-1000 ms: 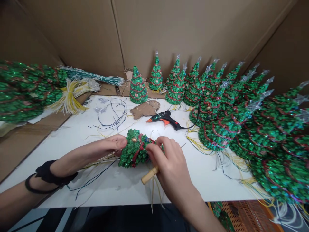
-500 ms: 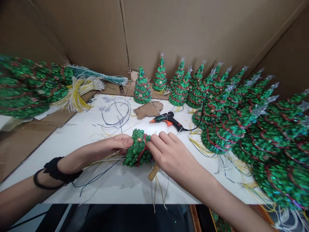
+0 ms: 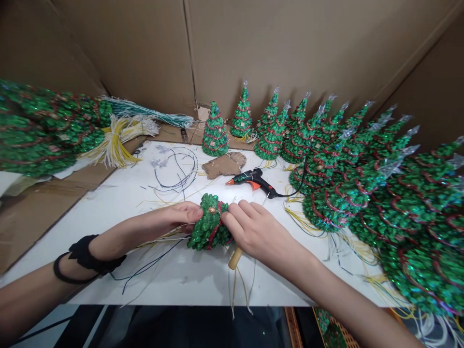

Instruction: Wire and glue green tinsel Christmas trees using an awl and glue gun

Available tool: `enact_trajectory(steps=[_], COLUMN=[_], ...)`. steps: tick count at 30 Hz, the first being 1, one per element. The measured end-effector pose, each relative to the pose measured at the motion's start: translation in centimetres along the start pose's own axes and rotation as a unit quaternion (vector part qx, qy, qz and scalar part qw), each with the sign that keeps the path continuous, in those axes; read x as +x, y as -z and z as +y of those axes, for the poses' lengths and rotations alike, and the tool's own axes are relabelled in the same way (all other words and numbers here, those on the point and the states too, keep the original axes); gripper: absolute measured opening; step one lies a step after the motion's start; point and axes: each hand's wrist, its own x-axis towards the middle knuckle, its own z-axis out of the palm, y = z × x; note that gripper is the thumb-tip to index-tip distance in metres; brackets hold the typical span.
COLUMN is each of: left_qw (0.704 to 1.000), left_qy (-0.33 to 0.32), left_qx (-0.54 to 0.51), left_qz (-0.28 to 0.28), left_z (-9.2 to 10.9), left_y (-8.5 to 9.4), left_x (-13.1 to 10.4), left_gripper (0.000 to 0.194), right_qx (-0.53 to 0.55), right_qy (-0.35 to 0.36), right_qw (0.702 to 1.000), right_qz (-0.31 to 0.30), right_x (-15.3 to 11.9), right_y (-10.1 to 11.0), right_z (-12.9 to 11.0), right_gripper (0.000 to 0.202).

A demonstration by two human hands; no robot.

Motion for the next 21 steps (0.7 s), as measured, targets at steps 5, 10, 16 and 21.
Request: enact_trajectory(steps=[5, 10, 16, 21], left_qw=[1.0, 1.0, 1.0, 1.0], left_qy=[0.005, 0.004, 0.004, 0.011], left_qx=[0.001, 0.004, 0.01, 0.018], left_qz=[0.025, 0.014, -0.002, 0.007], left_z=[0.0, -0.1, -0.1, 0.0], left_y=[-0.3, -0.1, 0.0, -0.2], left_x=[-0.1, -0.2, -0.1, -0.2], left_gripper=[0.052, 0.05, 0.048, 0.049], right_qx=[0.089, 0.117, 0.142, 0.147], right_qy=[-0.046, -0.088, -0.106, -0.122], right_qw=[0.995, 0.989, 0.983, 0.978], right_qz=[0.001, 0.025, 0.051, 0.082], right_x=[-0.4, -0.6, -0.7, -0.8], right_y=[-0.5, -0.7, -1.0, -1.2], right_z=[-0.3, -0.8, -1.1, -1.3], right_gripper=[0.023, 0.021, 0.02, 0.021])
